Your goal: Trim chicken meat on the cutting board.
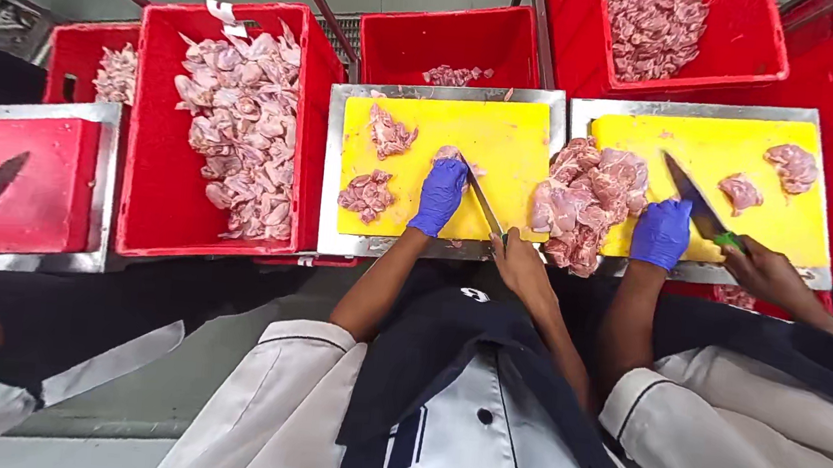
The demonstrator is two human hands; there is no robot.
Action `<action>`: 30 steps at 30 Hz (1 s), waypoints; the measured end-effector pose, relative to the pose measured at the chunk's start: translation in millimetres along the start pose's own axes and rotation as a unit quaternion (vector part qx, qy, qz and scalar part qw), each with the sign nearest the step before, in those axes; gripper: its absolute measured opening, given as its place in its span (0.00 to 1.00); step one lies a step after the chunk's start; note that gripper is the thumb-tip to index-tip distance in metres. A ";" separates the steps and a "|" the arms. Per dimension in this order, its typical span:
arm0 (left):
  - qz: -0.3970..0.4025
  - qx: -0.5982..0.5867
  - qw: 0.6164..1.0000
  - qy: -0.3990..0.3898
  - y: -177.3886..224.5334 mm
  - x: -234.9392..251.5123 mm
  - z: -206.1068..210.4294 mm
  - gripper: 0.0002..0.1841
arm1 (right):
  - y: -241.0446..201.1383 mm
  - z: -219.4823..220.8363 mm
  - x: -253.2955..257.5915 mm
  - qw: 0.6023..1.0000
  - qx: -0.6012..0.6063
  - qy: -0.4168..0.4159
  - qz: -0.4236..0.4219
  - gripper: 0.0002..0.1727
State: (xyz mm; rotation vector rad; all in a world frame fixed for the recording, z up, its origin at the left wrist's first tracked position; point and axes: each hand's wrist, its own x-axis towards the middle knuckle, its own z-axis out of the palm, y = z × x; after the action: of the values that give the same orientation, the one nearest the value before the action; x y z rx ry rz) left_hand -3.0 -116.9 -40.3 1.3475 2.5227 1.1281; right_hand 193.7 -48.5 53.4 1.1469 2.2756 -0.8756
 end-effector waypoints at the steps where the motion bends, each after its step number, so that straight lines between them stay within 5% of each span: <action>1: 0.001 -0.002 1.000 -0.009 -1.5 -0.1 -1.0 0.10 | -4.5 -1.2 -1.3 1.000 -0.003 -0.010 0.008 0.35; 11: 0.017 -0.052 0.995 -0.081 -13.8 5.5 -14.5 0.12 | -94.1 -12.9 80.8 0.998 0.051 0.035 0.012 0.31; 18: 0.015 -0.103 0.994 -0.037 -17.6 -1.4 -9.2 0.09 | -18.9 23.4 -37.3 0.992 0.030 -0.019 0.118 0.37; 23: -0.105 -0.109 0.988 0.037 -20.2 12.0 -39.6 0.17 | 11.6 26.6 -53.4 0.994 0.020 -0.009 0.109 0.36; 25: -0.175 -0.020 0.983 -0.049 -25.9 26.9 -51.0 0.24 | 1.2 18.3 -41.8 0.991 0.038 0.038 0.125 0.36; 27: -0.176 0.021 0.976 -0.125 -26.7 37.7 -53.6 0.20 | -9.5 12.3 -28.4 0.983 0.071 0.090 0.146 0.35; 30: -0.184 -0.028 0.967 -0.177 -19.7 47.8 -61.8 0.16 | -17.3 16.8 -16.5 0.978 0.083 0.091 0.167 0.36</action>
State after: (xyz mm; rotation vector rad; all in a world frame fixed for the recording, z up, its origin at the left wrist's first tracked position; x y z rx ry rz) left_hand -69.2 -123.6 5.1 0.9134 2.3251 0.7971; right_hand 190.4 -77.2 57.8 1.6879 2.0849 -0.8667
